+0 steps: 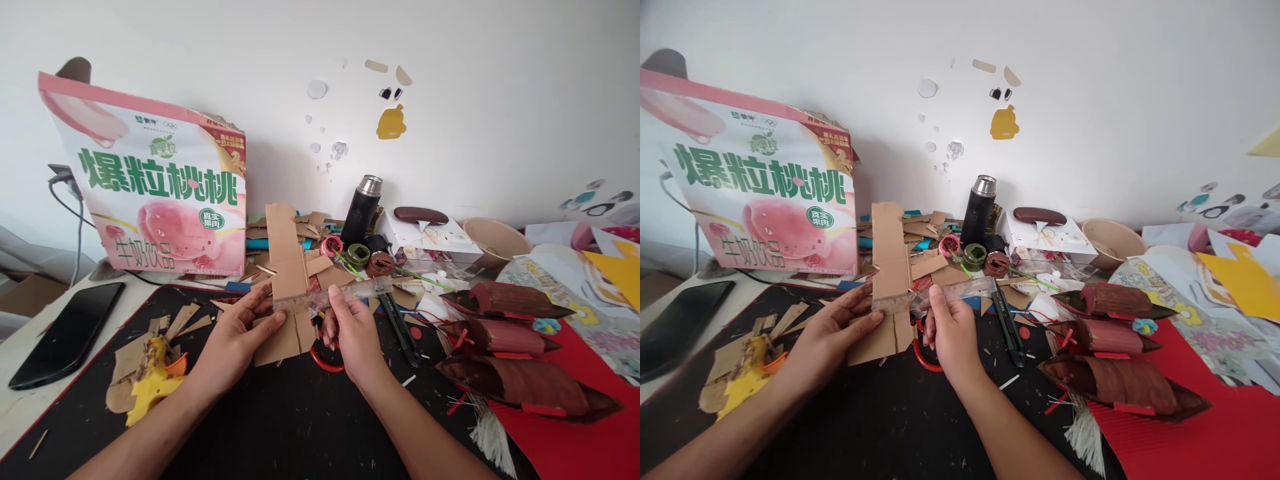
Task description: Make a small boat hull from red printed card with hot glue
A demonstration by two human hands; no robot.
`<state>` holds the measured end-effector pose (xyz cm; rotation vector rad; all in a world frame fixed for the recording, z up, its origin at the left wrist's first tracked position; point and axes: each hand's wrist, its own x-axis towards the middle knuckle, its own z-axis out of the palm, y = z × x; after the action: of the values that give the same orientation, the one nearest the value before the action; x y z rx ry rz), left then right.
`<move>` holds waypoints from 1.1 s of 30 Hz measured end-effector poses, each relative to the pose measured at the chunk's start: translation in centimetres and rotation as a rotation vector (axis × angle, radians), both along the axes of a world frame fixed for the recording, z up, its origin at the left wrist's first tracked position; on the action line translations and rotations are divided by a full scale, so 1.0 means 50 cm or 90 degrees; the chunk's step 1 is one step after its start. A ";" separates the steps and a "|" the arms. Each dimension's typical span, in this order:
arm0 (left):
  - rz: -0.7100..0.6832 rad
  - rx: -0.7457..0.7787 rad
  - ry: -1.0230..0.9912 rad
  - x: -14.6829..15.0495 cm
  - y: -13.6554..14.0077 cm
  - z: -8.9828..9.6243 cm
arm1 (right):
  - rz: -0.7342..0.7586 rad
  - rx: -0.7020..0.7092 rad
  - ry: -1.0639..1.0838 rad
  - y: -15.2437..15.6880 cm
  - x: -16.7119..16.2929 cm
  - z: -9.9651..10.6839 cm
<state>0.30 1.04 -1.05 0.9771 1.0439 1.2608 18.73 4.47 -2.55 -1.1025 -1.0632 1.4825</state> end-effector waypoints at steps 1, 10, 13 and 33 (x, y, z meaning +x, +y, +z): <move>0.003 0.001 0.005 0.000 0.000 0.000 | -0.003 -0.001 0.000 0.000 0.000 0.000; 0.014 -0.007 0.046 -0.001 -0.004 0.006 | -0.001 -0.026 0.015 -0.002 -0.003 -0.005; 0.004 -0.009 0.049 -0.001 -0.003 0.003 | -0.001 -0.024 0.023 -0.001 -0.004 -0.007; 0.018 0.002 0.068 0.004 -0.003 0.007 | 0.008 -0.025 0.003 0.000 -0.008 -0.007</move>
<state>0.51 0.90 -0.69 1.0444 1.1418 1.2441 18.33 4.46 -2.88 -1.1207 -1.0430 1.5202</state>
